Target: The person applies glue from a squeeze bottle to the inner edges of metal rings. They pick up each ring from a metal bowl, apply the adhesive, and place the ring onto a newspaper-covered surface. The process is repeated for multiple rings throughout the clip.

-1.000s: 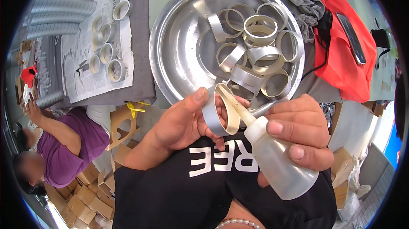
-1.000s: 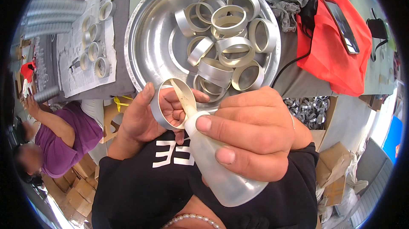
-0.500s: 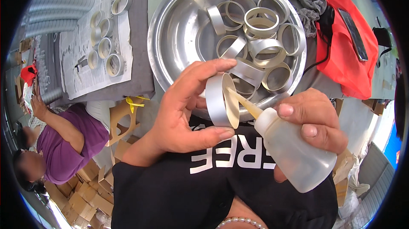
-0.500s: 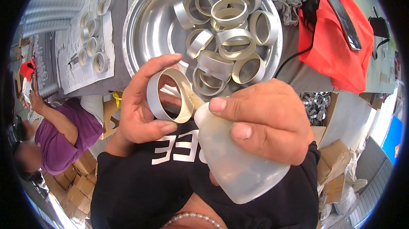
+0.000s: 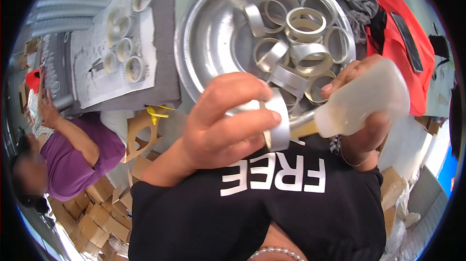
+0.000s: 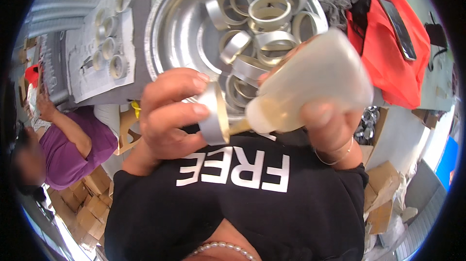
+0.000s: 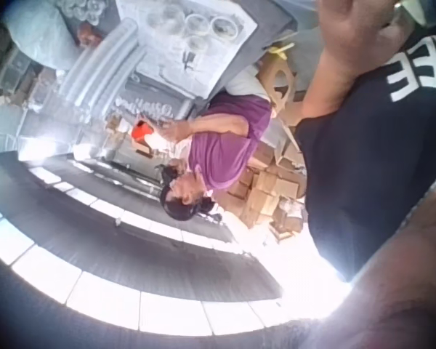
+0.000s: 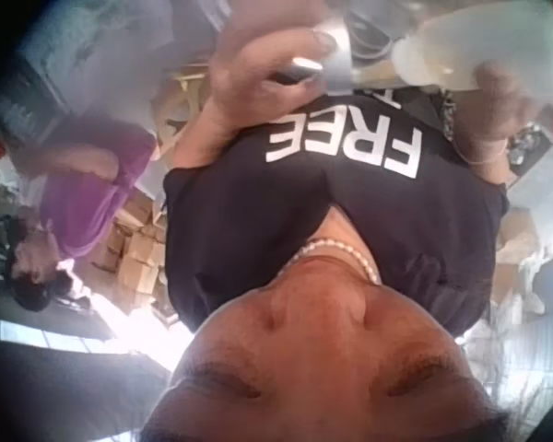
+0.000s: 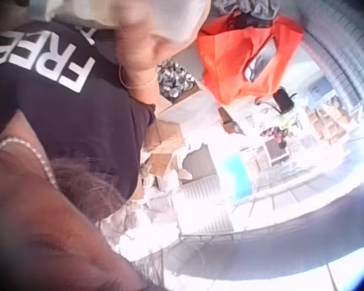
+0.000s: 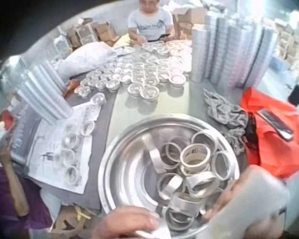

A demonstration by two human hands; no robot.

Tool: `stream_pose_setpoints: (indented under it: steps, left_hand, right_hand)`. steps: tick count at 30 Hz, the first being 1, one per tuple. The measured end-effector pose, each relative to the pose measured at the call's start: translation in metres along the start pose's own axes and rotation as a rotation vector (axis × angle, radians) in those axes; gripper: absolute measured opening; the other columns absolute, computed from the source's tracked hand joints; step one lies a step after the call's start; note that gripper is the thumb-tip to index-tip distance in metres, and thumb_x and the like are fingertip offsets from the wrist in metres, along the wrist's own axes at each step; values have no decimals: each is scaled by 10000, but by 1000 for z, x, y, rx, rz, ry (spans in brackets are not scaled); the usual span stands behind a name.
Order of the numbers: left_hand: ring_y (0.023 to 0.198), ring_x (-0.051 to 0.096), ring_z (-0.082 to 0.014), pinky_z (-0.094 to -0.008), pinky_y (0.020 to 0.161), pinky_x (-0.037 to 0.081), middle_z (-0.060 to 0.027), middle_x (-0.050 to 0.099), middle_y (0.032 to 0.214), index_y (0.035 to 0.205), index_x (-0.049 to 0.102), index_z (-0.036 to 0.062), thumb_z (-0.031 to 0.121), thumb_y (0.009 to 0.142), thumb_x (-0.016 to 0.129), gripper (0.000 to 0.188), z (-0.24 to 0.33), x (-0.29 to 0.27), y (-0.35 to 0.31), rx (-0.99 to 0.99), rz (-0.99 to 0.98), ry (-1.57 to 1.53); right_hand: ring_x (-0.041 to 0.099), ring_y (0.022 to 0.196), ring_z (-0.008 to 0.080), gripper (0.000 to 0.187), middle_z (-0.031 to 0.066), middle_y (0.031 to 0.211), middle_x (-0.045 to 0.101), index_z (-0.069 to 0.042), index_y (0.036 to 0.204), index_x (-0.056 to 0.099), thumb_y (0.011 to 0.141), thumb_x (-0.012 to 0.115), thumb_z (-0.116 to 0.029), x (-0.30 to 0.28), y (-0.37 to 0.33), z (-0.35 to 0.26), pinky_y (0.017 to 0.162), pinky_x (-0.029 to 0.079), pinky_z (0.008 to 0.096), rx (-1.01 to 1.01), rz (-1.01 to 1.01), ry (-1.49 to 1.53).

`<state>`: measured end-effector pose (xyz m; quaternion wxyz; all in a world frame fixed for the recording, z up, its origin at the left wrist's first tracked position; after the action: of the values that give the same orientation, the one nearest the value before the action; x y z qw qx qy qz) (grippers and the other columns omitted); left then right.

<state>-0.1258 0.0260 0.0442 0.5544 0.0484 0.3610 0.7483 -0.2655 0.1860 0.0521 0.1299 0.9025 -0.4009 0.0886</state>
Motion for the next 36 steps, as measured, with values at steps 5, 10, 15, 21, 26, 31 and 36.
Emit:
stream_pose_setpoints:
  steps: [5, 10, 15, 21, 26, 31, 36]
  left_hand:
    - [996, 568, -205, -331, 815, 512, -125, 533, 1148, 1263, 471, 23, 52, 665, 785, 675, -9, -50, -11, -280, 298, -115]
    - [861, 565, -163, -293, 775, 511, -89, 548, 1074, 1258, 568, 15, 161, 708, 796, 612, -55, -128, -72, -939, 254, 518]
    - [727, 522, -138, -283, 651, 460, -88, 555, 989, 1220, 609, 45, 147, 697, 812, 571, -55, -137, -60, -728, 290, 1045]
    - [792, 560, -162, -290, 617, 486, -90, 583, 1083, 1209, 598, 59, 73, 725, 772, 514, -39, -26, 24, -604, -86, 338]
    - [1070, 554, -286, -368, 878, 500, -100, 563, 1222, 1265, 562, 83, -7, 631, 756, 670, -53, 21, 51, -273, -421, 502]
    - [1123, 554, -289, -369, 930, 489, -93, 563, 1244, 1247, 552, 79, 5, 618, 771, 670, -65, 23, 48, -290, -562, 466]
    - [1152, 589, -236, -366, 955, 491, -117, 575, 1235, 1294, 486, 2, 78, 666, 789, 702, -56, -29, 25, -522, -163, -5]
  right_hand:
    - [485, 404, 94, 607, 179, 954, 565, 86, 1157, 424, 1004, 423, -501, -24, 15, 29, 354, 419, 172, 340, 218, 627]
    - [533, 429, 112, 633, 210, 987, 620, 60, 1187, 446, 991, 418, -542, -49, 13, 25, 369, 455, 201, 148, 212, 665]
    - [495, 456, 61, 616, 150, 967, 539, 57, 1218, 413, 992, 447, -515, -51, 11, 24, 404, 441, 179, 153, 227, 578]
    - [544, 465, 80, 629, 167, 995, 555, 54, 1199, 417, 984, 445, -537, -47, 12, 18, 426, 489, 199, 126, 182, 635]
    - [518, 418, 83, 677, 189, 990, 578, 80, 1164, 440, 966, 455, -568, -51, 7, 11, 380, 463, 202, 96, 244, 626]
    - [518, 423, 76, 677, 182, 987, 576, 78, 1167, 450, 966, 457, -569, -54, 4, 11, 378, 457, 195, 81, 266, 584]
    - [512, 428, 68, 661, 173, 987, 578, 64, 1192, 449, 968, 466, -558, -48, 8, 13, 372, 445, 185, 98, 281, 609]
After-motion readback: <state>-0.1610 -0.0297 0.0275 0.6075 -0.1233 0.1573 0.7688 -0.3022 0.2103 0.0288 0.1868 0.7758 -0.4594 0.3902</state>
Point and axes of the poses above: each hand's wrist, its own y-axis towards the middle knuckle, its own x-axis out of the palm, z = x × y, the point moved 5 cm from there along y, towards the middle knuckle
